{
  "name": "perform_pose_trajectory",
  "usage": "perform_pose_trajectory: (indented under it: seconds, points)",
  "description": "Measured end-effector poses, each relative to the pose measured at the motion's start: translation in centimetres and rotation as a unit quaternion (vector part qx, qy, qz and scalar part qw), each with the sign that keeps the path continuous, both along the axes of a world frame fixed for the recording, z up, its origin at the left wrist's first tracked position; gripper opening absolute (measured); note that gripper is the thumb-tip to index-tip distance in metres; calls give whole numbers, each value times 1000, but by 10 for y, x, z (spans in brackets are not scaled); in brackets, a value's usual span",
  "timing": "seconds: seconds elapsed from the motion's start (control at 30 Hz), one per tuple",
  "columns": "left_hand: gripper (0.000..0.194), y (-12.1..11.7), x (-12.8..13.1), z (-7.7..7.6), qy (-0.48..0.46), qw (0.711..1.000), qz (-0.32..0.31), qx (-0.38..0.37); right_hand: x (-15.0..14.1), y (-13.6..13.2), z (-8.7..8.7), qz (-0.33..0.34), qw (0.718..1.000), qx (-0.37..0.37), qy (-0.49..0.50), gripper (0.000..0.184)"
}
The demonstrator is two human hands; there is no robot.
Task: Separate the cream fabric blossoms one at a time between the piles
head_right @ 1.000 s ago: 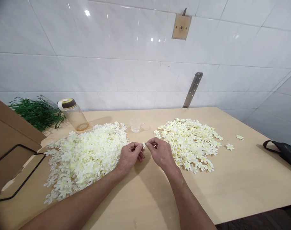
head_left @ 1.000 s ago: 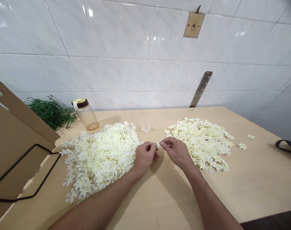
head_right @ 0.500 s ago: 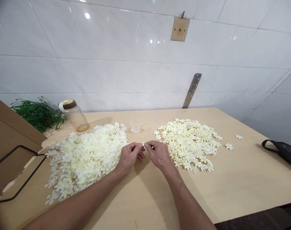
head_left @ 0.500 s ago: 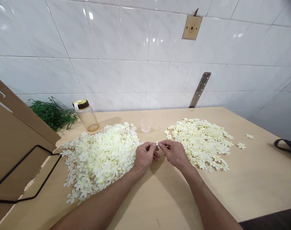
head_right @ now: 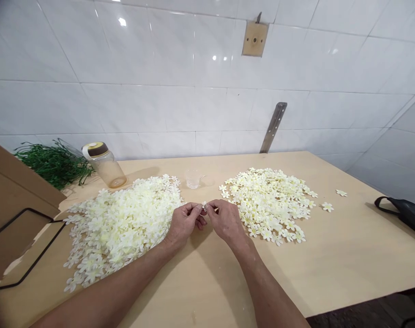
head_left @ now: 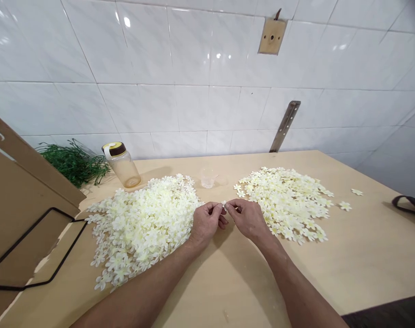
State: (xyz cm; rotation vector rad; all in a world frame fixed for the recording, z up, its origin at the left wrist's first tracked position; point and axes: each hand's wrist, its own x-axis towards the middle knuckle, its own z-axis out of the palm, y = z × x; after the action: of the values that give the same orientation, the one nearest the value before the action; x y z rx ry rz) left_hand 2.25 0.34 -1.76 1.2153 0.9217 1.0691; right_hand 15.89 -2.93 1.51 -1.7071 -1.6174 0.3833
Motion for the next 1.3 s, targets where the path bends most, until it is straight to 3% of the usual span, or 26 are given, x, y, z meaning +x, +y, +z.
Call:
perform_pose_trajectory:
  seconds: [0.4,0.9,1.2,1.3]
  points:
    - [23,0,1,0,7,1000,3,3,-7,0,0,-40,999,0,-36,24]
    - [22,-2,0,3,4,1000,5,9,-7,0,0,-40,999,13,-26,24]
    - [23,-1,0,5,12,1000,-1,9,-4,0,-2,-30,988,-60,136,23]
    - [25,-1,0,3,9,1000,-5,8,-2,-1,-3,-21,991,-58,119,23]
